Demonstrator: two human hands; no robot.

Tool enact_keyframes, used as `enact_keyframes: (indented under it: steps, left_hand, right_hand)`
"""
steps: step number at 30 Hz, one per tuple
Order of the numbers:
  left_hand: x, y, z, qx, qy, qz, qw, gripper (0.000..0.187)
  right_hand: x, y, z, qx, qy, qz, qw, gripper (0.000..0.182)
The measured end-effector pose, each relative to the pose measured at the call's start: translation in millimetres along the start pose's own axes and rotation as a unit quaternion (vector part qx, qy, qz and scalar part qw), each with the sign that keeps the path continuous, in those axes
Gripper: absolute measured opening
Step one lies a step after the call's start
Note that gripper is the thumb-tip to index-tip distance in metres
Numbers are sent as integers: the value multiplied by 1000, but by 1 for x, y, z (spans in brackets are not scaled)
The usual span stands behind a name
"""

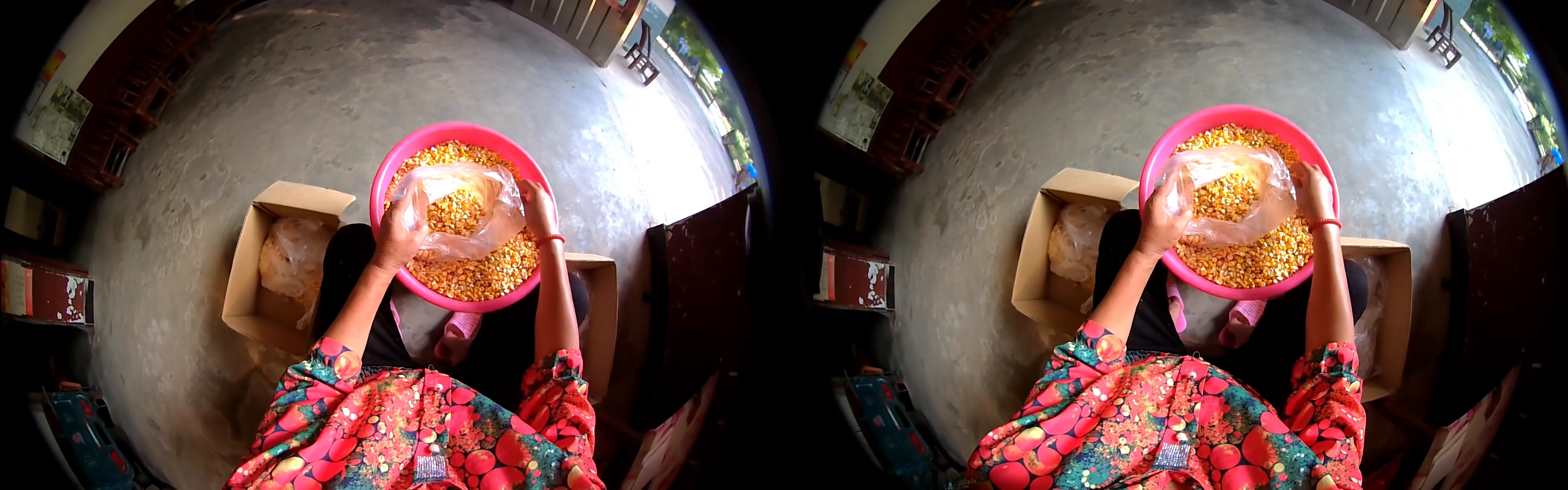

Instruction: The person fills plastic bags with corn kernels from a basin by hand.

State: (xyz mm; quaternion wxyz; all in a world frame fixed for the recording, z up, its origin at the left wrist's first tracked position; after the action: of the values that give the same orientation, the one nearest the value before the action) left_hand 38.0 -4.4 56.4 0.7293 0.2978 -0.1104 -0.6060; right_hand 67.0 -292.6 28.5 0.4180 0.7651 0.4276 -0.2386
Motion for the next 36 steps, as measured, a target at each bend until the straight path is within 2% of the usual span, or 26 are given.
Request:
enact_keyframes:
  steps: [2, 3, 6, 8, 10, 11, 15, 17, 18, 19, 20, 21, 22, 23, 25, 26, 28, 29, 30, 32, 34, 36]
  left_hand:
    - [-3, 1, 0, 0, -3, 5, 1000, 59]
    - [-3, 0, -1, -9, -13, 4, 1000, 60]
    - [-1, -1, -3, -25, -25, -3, 999, 59]
    - [-1, -1, -4, -21, -17, -1, 1000, 59]
    - [-1, -1, -6, -20, -19, 0, 1000, 58]
    - [-1, -1, -6, -19, -20, 1, 1000, 57]
    - [-1, -1, -6, -2, -20, 7, 1000, 57]
    - [-2, -2, -6, -18, -14, -1, 1000, 56]
    - [-2, -2, -5, -18, -15, -2, 1000, 56]
    - [-2, -1, -5, -25, -15, -6, 1000, 56]
    - [-1, -1, -6, -31, -15, -9, 999, 56]
    - [-1, -1, -6, -31, -15, -9, 999, 56]
    - [-1, -1, -7, -38, -18, -12, 999, 56]
    - [-1, -2, -7, -44, -21, -14, 999, 57]
    - [-1, -1, -5, -50, -25, -17, 998, 57]
    - [-1, 0, -5, -56, -30, -19, 998, 57]
    - [-1, 0, -4, -53, -26, -17, 998, 57]
    - [-1, 0, -4, -50, -22, -15, 998, 57]
    - [-1, -1, -5, -49, -22, -15, 998, 57]
    - [-1, -2, -8, -35, -10, -14, 999, 57]
    - [1, -3, -10, -30, -6, -10, 999, 56]
    - [1, -2, -8, -25, 2, -6, 1000, 55]
  right_hand:
    - [22, -17, 12, -49, -44, -45, 997, 23]
    - [34, -23, 23, 38, -45, -99, 993, 29]
    - [48, -43, 16, 81, -38, -179, 980, 37]
    - [54, -45, 3, 51, -46, -192, 979, 36]
    - [59, -46, -16, -21, -65, -242, 968, 20]
    - [67, -47, -7, -4, 42, -195, 980, 9]
    - [59, -46, -18, -31, 87, -193, 977, 6]
    - [69, -47, 0, -49, 38, -185, 981, 21]
    - [65, -45, -1, -47, 38, -185, 981, 21]
    - [58, -40, 5, 58, 153, -162, 973, 22]
    - [51, -37, 12, 161, 264, -134, 941, 24]
    - [42, -36, 4, 242, 368, -152, 885, 26]
    - [37, -32, 1, 243, 368, -151, 885, 26]
    - [36, -28, 8, 336, 428, -119, 831, 19]
    - [38, -28, 17, 491, 494, -78, 713, 20]
    - [33, -29, 17, 491, 494, -78, 713, 20]
    - [3, -16, -18, 376, 545, -103, 742, 18]
    - [1, -13, -22, 368, 590, -114, 710, 16]
    - [-2, -12, -27, 368, 590, -114, 710, 16]
    - [-14, -6, -43, 337, 659, -96, 665, 16]
    - [-30, -5, -67, 335, 664, -98, 661, 17]
    - [-40, -6, -100, 286, 700, -146, 638, 17]
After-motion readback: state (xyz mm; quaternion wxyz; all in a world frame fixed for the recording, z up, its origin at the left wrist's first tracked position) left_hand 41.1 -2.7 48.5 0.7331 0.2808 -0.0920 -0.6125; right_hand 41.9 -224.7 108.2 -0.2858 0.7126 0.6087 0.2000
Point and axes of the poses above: each hand's wrist, its own y-axis towards the middle knuckle, its own x-axis out of the palm, z = x × y, the point moved 7 cm from there along y, towards the middle knuckle, and after that the axes turned 15 degrees about z, right-handed, at the moved point
